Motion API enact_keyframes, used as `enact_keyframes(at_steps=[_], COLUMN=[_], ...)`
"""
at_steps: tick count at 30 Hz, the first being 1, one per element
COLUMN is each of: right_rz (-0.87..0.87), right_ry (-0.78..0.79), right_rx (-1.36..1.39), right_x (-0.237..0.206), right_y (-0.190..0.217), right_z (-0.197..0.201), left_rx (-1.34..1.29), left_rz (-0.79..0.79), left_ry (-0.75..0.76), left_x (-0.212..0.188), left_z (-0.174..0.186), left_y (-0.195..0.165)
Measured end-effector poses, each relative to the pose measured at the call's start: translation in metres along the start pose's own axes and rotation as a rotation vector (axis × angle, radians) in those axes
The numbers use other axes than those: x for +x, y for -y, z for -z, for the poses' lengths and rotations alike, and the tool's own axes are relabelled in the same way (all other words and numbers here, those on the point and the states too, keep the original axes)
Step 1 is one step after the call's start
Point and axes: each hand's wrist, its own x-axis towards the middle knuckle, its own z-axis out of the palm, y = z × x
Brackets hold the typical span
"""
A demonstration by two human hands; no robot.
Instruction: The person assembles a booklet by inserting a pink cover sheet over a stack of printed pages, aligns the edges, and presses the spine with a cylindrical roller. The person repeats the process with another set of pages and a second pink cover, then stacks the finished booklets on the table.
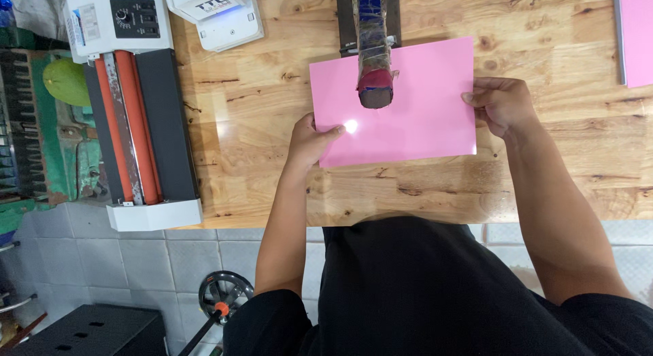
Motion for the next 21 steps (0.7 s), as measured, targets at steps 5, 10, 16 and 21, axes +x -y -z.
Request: enact_keyframes(at_steps=[5, 10, 16, 21], right_rz=[0.010, 0.050, 0.052, 0.088], right_ry=[-0.072, -0.064, -0.083, -0.051], right_rx=[-0.063, -0.097, -0.080, -0.059], right_x=[0.000, 0.001, -0.001, -0.001], right_y=[0.000, 0.001, 0.005, 0.006], right_z=[0.007, 0.018, 0.025, 0.031], left_rx=[0.081, -0.043, 0.045, 0.100], left_rz=[-0.071, -0.088, -0.093, -0.053], left_ry=[-0.030, 0.026, -0.015, -0.049], left_x=[0.000, 0.001, 0.000, -0.002], left_z=[-0.011, -0.017, -0.024, -0.027], left_y=[-0.005, -0.008, -0.014, -0.018])
